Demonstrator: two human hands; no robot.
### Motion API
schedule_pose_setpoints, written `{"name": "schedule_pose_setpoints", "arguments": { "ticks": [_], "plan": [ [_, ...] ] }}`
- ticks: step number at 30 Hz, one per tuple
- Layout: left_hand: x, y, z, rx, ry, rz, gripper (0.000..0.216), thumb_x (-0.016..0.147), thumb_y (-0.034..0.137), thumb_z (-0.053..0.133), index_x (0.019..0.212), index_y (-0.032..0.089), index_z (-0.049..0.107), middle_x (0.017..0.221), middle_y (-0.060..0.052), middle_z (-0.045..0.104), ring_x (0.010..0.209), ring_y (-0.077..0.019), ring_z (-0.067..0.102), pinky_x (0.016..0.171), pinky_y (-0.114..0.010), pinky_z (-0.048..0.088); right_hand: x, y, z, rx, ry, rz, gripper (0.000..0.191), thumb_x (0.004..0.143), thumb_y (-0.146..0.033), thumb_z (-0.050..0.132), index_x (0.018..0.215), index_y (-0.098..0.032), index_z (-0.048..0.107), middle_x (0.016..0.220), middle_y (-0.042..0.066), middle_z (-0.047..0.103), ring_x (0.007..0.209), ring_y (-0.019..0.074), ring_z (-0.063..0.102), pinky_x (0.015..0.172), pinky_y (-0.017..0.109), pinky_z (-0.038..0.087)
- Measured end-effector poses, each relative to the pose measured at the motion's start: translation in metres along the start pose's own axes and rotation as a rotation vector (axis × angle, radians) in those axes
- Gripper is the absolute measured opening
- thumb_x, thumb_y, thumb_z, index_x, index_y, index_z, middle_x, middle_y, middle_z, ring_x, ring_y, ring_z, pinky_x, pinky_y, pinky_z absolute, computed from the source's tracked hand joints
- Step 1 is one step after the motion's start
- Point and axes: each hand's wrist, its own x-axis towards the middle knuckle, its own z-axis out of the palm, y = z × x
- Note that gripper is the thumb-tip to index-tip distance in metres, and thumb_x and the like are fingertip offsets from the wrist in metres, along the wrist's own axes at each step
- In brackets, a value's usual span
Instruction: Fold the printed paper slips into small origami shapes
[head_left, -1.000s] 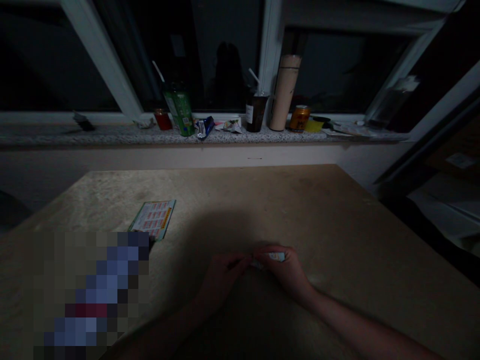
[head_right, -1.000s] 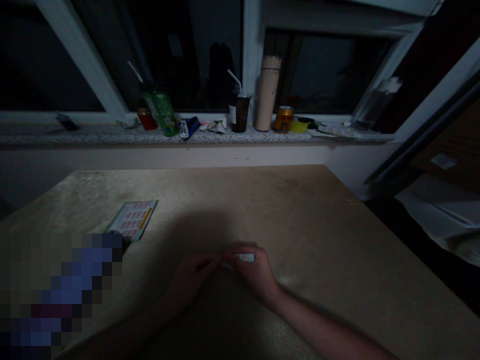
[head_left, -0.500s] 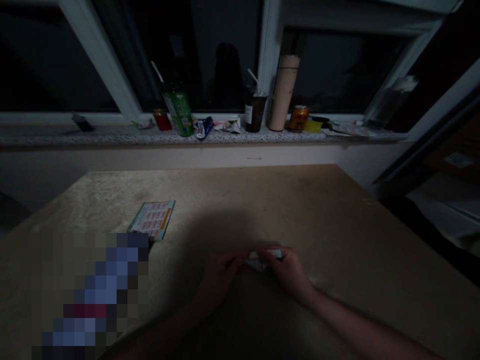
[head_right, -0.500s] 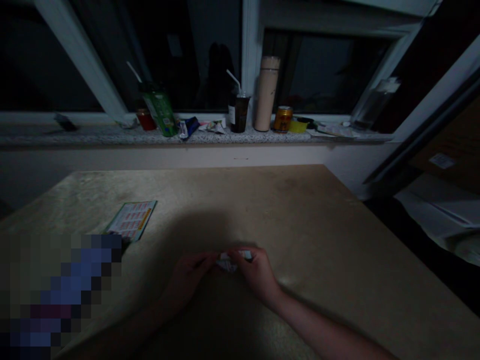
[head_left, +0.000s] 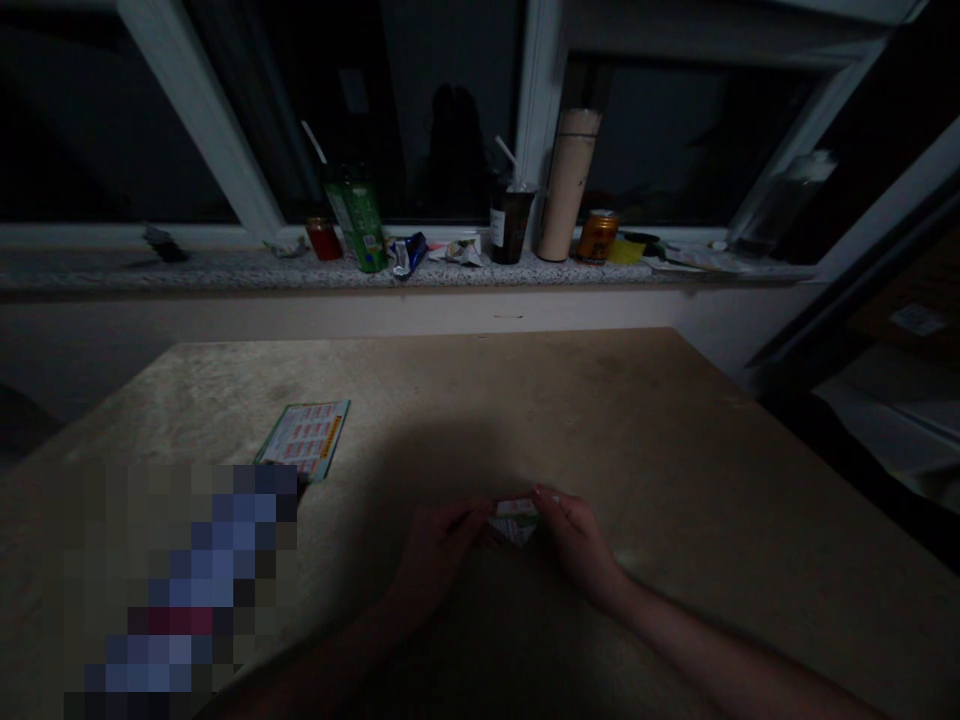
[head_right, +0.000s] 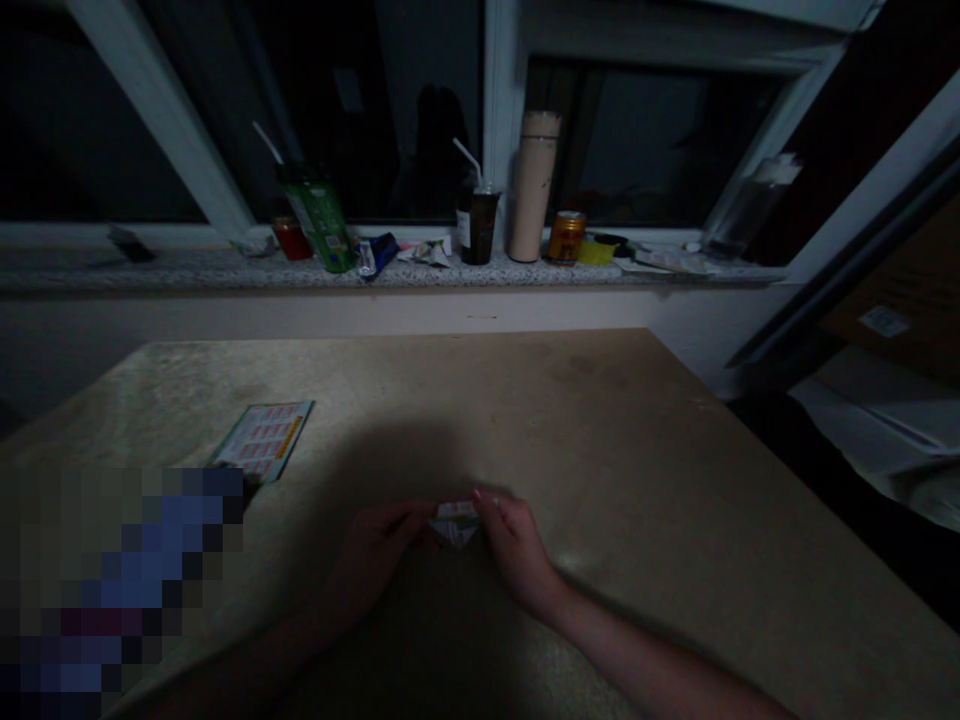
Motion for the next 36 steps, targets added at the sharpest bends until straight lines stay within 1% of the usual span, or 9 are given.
{"name": "schedule_pose_setpoints", "arguments": {
  "ticks": [3,8,15,18,22,24,27,32,36],
  "plan": [
    [0.000,0.001,0.001,0.002,-0.006,-0.005,0.033,0.085,0.040,0.048,0.078,0.019,0.073,0.067,0.000,0.070,0.065,-0.0181,0.063,0.062,-0.023,0.045,0.001,0.002,-0.001,-0.067,0.048,0.003,0.047,0.088,-0.052,0.044,0.072,-0.016,0.069,0.062,0.003,0.063,0.058,0.0154,0.057,0.058,0.026,0.045],
    [0.002,-0.002,0.001,-0.028,-0.014,-0.006,0.033,0.085,0.042,0.049,0.081,0.019,0.072,0.070,0.000,0.070,0.069,-0.0185,0.063,0.064,-0.023,0.045,0.002,0.004,-0.002,-0.066,0.057,0.000,0.045,0.087,-0.052,0.046,0.064,-0.016,0.061,0.059,0.001,0.057,0.058,0.0145,0.053,0.057,0.024,0.041],
    [0.000,-0.011,-0.001,0.015,0.136,-0.068,0.044,0.083,0.053,0.045,0.079,0.018,0.071,0.080,-0.004,0.069,0.082,-0.0226,0.061,0.076,-0.029,0.045,-0.001,0.004,-0.002,-0.101,0.013,-0.016,0.049,0.088,-0.054,0.041,0.061,-0.017,0.057,0.057,0.000,0.053,0.055,0.0133,0.047,0.054,0.024,0.037],
    [-0.002,-0.012,-0.001,0.001,0.087,-0.062,0.047,0.082,0.055,0.042,0.079,0.018,0.071,0.082,-0.003,0.069,0.082,-0.0216,0.060,0.073,-0.027,0.045,-0.002,0.001,0.000,-0.174,-0.018,-0.022,0.050,0.089,-0.054,0.038,0.059,-0.018,0.056,0.055,0.000,0.050,0.053,0.0130,0.044,0.052,0.024,0.035],
    [-0.001,-0.007,0.000,0.054,-0.106,-0.004,0.042,0.082,0.051,0.046,0.072,0.018,0.070,0.068,-0.001,0.066,0.068,-0.0181,0.059,0.059,-0.023,0.042,-0.005,0.000,0.004,-0.267,-0.028,-0.068,0.051,0.088,-0.054,0.038,0.052,-0.019,0.046,0.051,-0.003,0.039,0.048,0.0110,0.035,0.046,0.023,0.030],
    [0.000,-0.004,0.000,0.080,-0.170,0.038,0.038,0.083,0.045,0.047,0.071,0.018,0.070,0.064,0.001,0.065,0.063,-0.0161,0.058,0.057,-0.022,0.040,-0.006,0.000,0.005,-0.279,-0.028,-0.080,0.051,0.088,-0.054,0.040,0.051,-0.019,0.044,0.050,-0.003,0.036,0.048,0.0106,0.033,0.045,0.022,0.028],
    [0.000,-0.002,0.001,0.123,-0.155,0.093,0.036,0.085,0.042,0.046,0.071,0.019,0.070,0.064,0.001,0.066,0.062,-0.0154,0.057,0.058,-0.022,0.040,-0.006,-0.002,0.006,-0.241,-0.045,-0.053,0.051,0.085,-0.056,0.042,0.051,-0.019,0.045,0.050,-0.003,0.035,0.048,0.0103,0.033,0.045,0.022,0.027],
    [-0.001,-0.006,0.002,0.144,-0.152,0.153,0.033,0.087,0.038,0.044,0.079,0.020,0.071,0.070,0.000,0.069,0.063,-0.0157,0.059,0.060,-0.022,0.041,-0.006,-0.002,0.006,-0.128,-0.162,0.083,0.046,0.082,-0.057,0.049,0.057,-0.018,0.052,0.052,-0.003,0.040,0.049,0.0099,0.036,0.045,0.021,0.030],
    [-0.002,-0.009,0.003,0.162,-0.137,0.163,0.034,0.088,0.039,0.044,0.079,0.020,0.071,0.071,0.000,0.069,0.065,-0.0163,0.061,0.063,-0.022,0.041,-0.008,0.005,0.008,-0.103,-0.119,0.114,0.045,0.083,-0.057,0.047,0.061,-0.019,0.056,0.055,-0.002,0.045,0.051,0.0105,0.040,0.045,0.020,0.033]
  ]
}}
